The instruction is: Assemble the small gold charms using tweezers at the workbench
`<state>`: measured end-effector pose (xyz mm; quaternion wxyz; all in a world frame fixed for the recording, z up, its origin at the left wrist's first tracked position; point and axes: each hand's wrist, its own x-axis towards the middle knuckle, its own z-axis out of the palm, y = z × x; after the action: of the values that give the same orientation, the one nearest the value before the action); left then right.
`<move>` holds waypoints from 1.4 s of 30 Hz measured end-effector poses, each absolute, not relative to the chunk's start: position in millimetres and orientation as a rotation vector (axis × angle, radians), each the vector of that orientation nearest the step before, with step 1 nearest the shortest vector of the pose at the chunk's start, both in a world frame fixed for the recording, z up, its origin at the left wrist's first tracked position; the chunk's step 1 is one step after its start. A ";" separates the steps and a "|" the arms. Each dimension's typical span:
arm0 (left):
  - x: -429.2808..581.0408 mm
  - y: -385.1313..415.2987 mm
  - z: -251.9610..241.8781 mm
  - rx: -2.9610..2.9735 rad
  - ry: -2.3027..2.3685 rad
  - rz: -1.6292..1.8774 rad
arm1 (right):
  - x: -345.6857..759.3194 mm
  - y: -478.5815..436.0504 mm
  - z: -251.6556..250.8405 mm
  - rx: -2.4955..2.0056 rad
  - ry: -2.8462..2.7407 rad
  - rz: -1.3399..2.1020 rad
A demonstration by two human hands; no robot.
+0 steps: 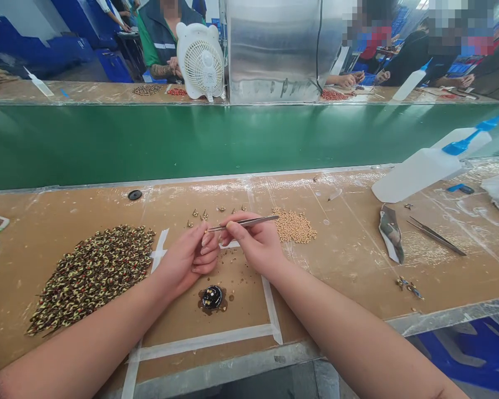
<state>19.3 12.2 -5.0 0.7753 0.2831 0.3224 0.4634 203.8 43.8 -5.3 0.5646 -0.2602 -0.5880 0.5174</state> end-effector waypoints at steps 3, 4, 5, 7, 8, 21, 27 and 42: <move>19.6 10.7 -1.6 0.612 0.700 0.996 | 204.2 43.4 -5.3 -0.615 -1.380 1.220; 19.9 10.6 -0.4 0.616 0.701 0.990 | 204.3 43.3 -5.5 -0.614 -1.377 1.222; 20.2 10.7 0.8 0.621 0.702 0.981 | 204.3 43.1 -5.8 -0.616 -1.377 1.224; 20.8 11.4 2.6 0.627 0.697 0.965 | 204.3 42.8 -5.9 -0.626 -1.384 1.224; 20.9 11.8 3.2 0.628 0.693 0.960 | 204.2 42.6 -5.8 -0.631 -1.384 1.223; 21.1 10.4 5.3 0.661 0.694 0.963 | 205.5 45.3 -4.9 -0.654 -1.325 1.245; 20.7 11.6 6.6 0.645 0.684 0.955 | 205.7 43.6 -2.3 -0.655 -1.373 1.153; 17.6 15.9 4.9 0.580 0.730 1.014 | 211.9 42.8 -2.4 -0.581 -1.721 0.675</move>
<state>17.6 15.9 4.9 0.7720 0.2675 0.3367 0.4680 211.9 42.8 -2.4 0.5664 -0.2473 -0.7319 0.2870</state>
